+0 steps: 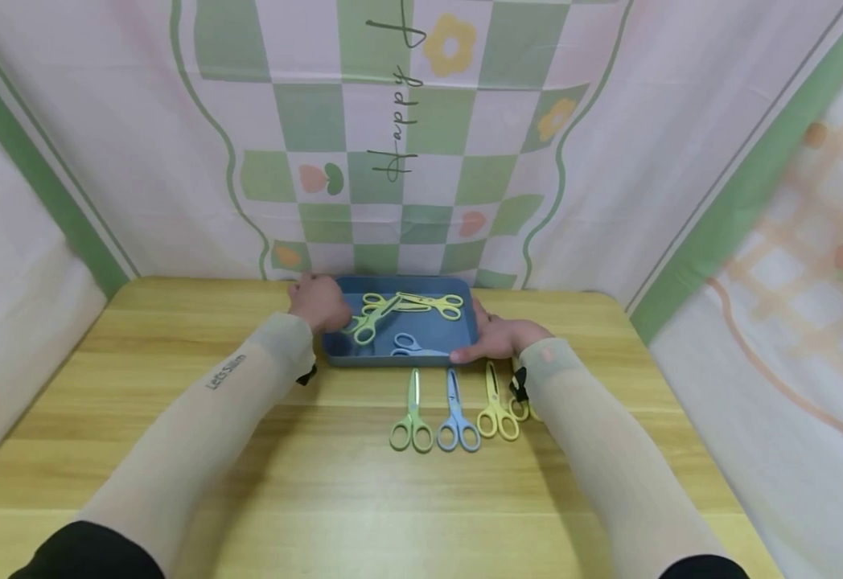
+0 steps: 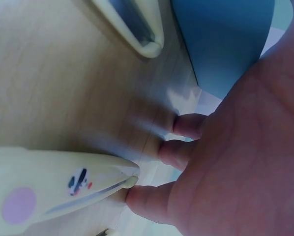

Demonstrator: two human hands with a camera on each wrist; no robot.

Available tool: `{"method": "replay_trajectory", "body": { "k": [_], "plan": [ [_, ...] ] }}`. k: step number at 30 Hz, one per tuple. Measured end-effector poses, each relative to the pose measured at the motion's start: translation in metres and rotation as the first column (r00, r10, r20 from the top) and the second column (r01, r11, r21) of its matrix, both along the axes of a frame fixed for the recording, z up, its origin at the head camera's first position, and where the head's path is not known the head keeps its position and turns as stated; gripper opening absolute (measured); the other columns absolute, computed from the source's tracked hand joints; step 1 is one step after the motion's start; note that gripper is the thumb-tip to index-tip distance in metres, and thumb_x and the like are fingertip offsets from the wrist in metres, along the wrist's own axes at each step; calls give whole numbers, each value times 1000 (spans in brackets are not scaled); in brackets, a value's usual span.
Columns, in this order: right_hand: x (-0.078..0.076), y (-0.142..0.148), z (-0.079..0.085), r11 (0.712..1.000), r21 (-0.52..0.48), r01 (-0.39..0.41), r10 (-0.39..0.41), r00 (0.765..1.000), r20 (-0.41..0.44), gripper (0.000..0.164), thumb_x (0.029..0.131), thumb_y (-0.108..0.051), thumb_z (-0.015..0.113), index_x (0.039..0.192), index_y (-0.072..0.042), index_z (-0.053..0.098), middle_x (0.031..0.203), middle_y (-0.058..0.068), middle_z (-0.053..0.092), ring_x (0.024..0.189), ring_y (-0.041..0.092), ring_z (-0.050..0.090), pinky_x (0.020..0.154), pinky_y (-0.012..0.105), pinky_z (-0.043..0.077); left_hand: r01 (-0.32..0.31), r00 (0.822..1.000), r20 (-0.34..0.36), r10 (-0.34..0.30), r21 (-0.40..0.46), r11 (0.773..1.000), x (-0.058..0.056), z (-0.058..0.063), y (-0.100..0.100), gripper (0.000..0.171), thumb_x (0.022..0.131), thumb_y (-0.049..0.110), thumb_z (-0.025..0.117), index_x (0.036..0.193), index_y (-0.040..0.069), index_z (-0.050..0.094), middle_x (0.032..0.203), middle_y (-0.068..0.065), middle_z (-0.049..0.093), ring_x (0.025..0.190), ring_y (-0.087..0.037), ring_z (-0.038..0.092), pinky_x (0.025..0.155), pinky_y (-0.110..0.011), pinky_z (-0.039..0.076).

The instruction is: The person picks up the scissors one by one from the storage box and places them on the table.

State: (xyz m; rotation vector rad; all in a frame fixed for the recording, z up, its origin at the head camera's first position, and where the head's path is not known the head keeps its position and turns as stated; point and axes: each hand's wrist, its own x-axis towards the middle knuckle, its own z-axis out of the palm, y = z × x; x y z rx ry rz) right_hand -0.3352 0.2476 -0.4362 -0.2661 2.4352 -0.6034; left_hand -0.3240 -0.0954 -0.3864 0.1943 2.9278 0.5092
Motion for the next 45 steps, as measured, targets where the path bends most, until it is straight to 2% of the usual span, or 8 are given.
{"method": "replay_trajectory", "body": {
  "k": [12,20,26,30,33,37,43,45],
  "plan": [
    [4,0,-2,999,-47,2,-2,1000,-11,148,65,-73,79,154,-22,-28,163,21,-7,149,35,1,117,49,11,-36,999,-1,37,70,997,11,-5,-20,9,76,13,62,68,9,63,116,-16,62,132,-44,33,102,-65,24],
    [1,3,-2,999,-28,22,-22,1000,-7,148,64,-74,79,153,-23,-28,163,22,-9,149,36,-2,117,51,9,1,999,51,-7,112,994,28,-3,-34,16,78,18,68,64,10,67,146,-15,49,136,-47,28,104,-69,20],
    [2,0,-1,999,-34,12,-12,1000,-18,149,64,-74,79,153,-23,-28,163,22,-8,149,36,0,117,50,10,67,997,36,-73,140,988,47,-11,-41,20,78,18,68,60,11,67,137,-14,59,135,-46,31,102,-73,18],
    [4,-2,3,1000,-28,14,-14,1000,-17,147,65,-74,78,153,-23,-28,163,21,-9,149,35,-2,117,49,9,135,990,14,-138,145,980,62,-13,-46,16,83,19,69,70,13,75,122,-9,68,135,-43,34,101,-73,19],
    [6,-4,7,1000,-31,8,-9,1000,-22,144,68,-71,78,154,-21,-27,163,22,-9,149,36,-2,117,50,8,229,973,-23,-228,115,967,72,-14,-49,14,86,18,68,77,16,79,106,-2,74,133,-39,41,105,-68,22],
    [9,-5,10,1000,-24,4,-5,1000,-29,143,70,-72,76,154,-19,-27,163,23,-10,149,38,-3,117,52,8,312,949,-68,-307,109,944,86,-19,-51,17,84,14,66,74,18,79,91,4,75,129,-36,48,109,-60,24],
    [11,-5,10,999,-30,23,-23,1000,-15,145,68,-73,77,153,-22,-28,163,22,-9,149,37,-3,117,51,8,229,973,-38,-226,147,962,107,-26,-52,16,76,15,72,62,23,73,130,-14,63,131,-47,38,103,-69,18],
    [11,-5,10,999,-37,22,-22,1000,-12,146,68,-73,77,153,-21,-28,163,24,-10,149,38,-3,117,52,8,205,979,-33,-202,126,971,112,-28,-52,19,75,17,73,58,23,69,134,-17,59,129,-51,36,100,-70,18]
  ]
}}
